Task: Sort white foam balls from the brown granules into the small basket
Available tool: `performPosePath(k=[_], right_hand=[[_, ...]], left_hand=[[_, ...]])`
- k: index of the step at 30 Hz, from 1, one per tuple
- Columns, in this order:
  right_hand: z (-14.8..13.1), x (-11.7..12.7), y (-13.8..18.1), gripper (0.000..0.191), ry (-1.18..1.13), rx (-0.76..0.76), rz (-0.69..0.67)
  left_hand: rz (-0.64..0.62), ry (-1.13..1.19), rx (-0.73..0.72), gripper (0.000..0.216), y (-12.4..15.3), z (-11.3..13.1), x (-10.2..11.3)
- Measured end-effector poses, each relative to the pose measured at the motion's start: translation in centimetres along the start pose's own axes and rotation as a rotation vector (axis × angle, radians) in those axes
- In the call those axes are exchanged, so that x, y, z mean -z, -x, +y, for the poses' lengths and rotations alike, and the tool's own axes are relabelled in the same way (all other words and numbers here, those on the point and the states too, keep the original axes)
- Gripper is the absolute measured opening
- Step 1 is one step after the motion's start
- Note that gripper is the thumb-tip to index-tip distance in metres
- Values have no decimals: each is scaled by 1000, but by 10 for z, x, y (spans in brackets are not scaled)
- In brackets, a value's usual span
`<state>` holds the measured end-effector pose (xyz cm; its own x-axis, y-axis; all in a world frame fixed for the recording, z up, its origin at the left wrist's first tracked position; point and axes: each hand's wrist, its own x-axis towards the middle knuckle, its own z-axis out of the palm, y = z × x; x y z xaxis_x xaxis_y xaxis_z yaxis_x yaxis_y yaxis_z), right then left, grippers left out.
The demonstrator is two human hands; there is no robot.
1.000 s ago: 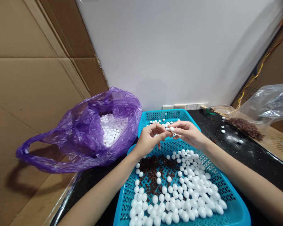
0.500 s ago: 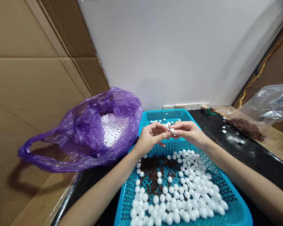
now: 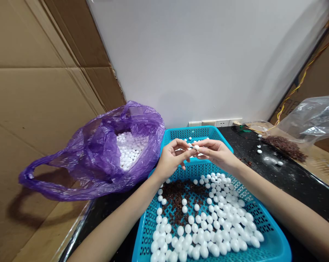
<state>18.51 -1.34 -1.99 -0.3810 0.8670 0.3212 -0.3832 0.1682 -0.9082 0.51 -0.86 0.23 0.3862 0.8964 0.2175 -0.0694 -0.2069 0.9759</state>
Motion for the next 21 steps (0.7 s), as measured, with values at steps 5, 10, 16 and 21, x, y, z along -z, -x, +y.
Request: performPosePath(k=[5, 10, 16, 21], right_hand=[[-2, -4, 0, 16, 6, -32, 26], [0, 0, -3, 23, 133, -34, 158], [0, 5, -6, 40, 274, -30, 291], [2, 5, -5, 25, 344, 13, 222]], left_hand=[[9, 48, 2, 28, 3, 3, -1], [43, 108, 20, 26, 3, 3, 1], [19, 28, 24, 24, 1, 1, 0], [-168, -353, -28, 29, 8, 1, -5]])
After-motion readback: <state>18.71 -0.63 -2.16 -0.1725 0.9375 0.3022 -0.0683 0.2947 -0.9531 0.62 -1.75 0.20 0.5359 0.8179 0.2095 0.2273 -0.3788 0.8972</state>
